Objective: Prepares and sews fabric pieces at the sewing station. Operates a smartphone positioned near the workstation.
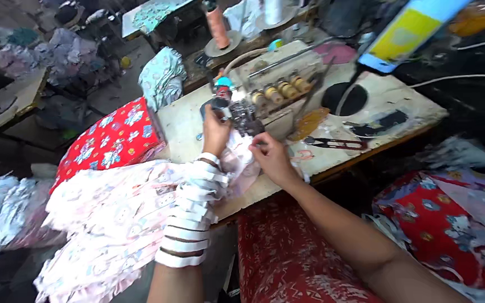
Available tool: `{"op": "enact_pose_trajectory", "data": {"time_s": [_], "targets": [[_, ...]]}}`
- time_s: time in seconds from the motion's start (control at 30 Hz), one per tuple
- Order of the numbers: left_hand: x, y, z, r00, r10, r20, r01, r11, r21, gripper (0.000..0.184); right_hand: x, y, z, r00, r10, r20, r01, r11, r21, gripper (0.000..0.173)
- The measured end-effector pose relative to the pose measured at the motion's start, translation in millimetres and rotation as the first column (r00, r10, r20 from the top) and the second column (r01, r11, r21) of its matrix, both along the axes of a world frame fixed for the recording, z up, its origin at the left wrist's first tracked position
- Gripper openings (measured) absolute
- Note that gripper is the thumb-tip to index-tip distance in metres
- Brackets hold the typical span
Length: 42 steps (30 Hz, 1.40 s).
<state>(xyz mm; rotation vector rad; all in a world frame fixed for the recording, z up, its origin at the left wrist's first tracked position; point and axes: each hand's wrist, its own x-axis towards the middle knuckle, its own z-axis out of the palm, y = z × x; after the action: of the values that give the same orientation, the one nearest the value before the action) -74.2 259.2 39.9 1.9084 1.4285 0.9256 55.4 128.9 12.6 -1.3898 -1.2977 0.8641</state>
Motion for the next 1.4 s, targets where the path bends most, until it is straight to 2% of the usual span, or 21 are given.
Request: {"op": "enact_pose_trajectory", "data": {"time_s": [0.1, 0.13, 0.17, 0.2, 0.23, 0.27, 0.33, 0.37, 0.43, 0.5, 0.53, 0.63, 0.8, 0.93, 1.03, 1.17, 1.3, 1.4], "targets": [[2.4, -14.6, 4.7, 0.997, -0.002, -0.083, 0.004, 1.000, 0.028, 0.064, 25.4, -7.6, 11.2, 0.947, 0.252, 0.199, -0.241, 0.967, -0.080, 0.031], [0.7, -17.5, 4.5, 0.995, 0.012, -0.102, -0.007, 0.999, 0.047, 0.063, 34.8, -11.4, 11.9, 0.944, 0.250, 0.214, -0.245, 0.968, -0.048, 0.032], [-0.5, -18.5, 4.1, 0.994, 0.025, -0.106, -0.020, 0.998, 0.053, 0.063, 43.8, -16.2, 8.5, 0.969, 0.144, 0.200, -0.158, 0.986, 0.056, 0.028], [-0.5, -18.1, 3.6, 0.994, 0.038, -0.100, -0.033, 0.998, 0.053, 0.064, 55.4, -19.6, 2.8, 0.988, -0.026, 0.152, -0.003, 0.982, 0.186, 0.025], [0.5, -17.3, 3.5, 0.994, 0.048, -0.095, -0.043, 0.998, 0.051, 0.065, 72.5, -20.7, -2.0, 0.975, -0.205, 0.084, 0.173, 0.941, 0.292, 0.025], [2.1, -16.4, 3.5, 0.994, 0.057, -0.090, -0.053, 0.997, 0.048, 0.064, 95.7, -20.1, -4.5, 0.937, -0.348, 0.015, 0.324, 0.887, 0.328, 0.029], [4.1, -15.3, 4.3, 0.994, 0.076, -0.080, -0.072, 0.996, 0.048, 0.063, 149.4, -11.9, -5.0, 0.841, -0.521, -0.147, 0.541, 0.800, 0.260, 0.047], [4.8, -14.7, 5.1, 0.994, 0.078, -0.075, -0.074, 0.996, 0.044, 0.062, 175.7, -2.5, -4.3, 0.783, -0.568, -0.253, 0.618, 0.757, 0.213, 0.057], [4.7, -12.6, 4.3, 0.994, 0.082, -0.067, -0.079, 0.996, 0.036, 0.060, 217.5, 14.6, 2.0, 0.715, -0.578, -0.393, 0.660, 0.743, 0.110, 0.074], [4.8, -11.6, 4.0, 0.992, 0.093, -0.083, -0.090, 0.995, 0.043, 0.056, 241.0, 27.4, 11.5, 0.734, -0.539, -0.414, 0.618, 0.782, 0.078, 0.079], [5.1, -11.8, 4.3, 0.990, 0.099, -0.098, -0.094, 0.994, 0.053, 0.053, 247.9, 32.3, 14.7, 0.747, -0.521, -0.412, 0.601, 0.794, 0.086, 0.075], [6.5, -14.3, 6.8, 0.987, 0.106, -0.121, -0.098, 0.992, 0.075, 0.047, 256.4, 41.1, 21.1, 0.749, -0.528, -0.401, 0.611, 0.784, 0.110, 0.059], [5.5, -14.6, 5.5, 0.989, 0.097, -0.108, -0.087, 0.992, 0.097, 0.046, 258.9, 40.4, 27.8, 0.721, -0.560, -0.408, 0.632, 0.773, 0.054, 0.041], [4.9, -15.5, 5.7, 0.991, 0.093, -0.097, -0.083, 0.992, 0.097, 0.048, 260.0, 37.5, 31.3, 0.709, -0.550, -0.441, 0.622, 0.783, 0.022, 0.049], [4.7, -17.0, 5.3, 0.991, 0.098, -0.097, -0.089, 0.992, 0.087, 0.049, 261.1, 34.4, 26.3, 0.741, -0.504, -0.444, 0.576, 0.817, 0.034, 0.043], [3.8, -16.6, 4.4, 0.992, 0.092, -0.092, -0.085, 0.993, 0.077, 0.052, 258.1, 36.8, 21.6, 0.753, -0.487, -0.443, 0.562, 0.826, 0.046, 0.047], [4.0, -16.8, 4.8, 0.990, 0.101, -0.097, -0.095, 0.993, 0.064, 0.051, 254.6, 24.2, 25.1, 0.703, -0.560, -0.438, 0.652, 0.754, 0.082, 0.064], [5.1, -17.8, 7.0, 0.986, 0.110, -0.121, -0.105, 0.993, 0.048, 0.049, 242.3, 6.7, 28.0, 0.617, -0.611, -0.496, 0.745, 0.657, 0.118, 0.060]]}}
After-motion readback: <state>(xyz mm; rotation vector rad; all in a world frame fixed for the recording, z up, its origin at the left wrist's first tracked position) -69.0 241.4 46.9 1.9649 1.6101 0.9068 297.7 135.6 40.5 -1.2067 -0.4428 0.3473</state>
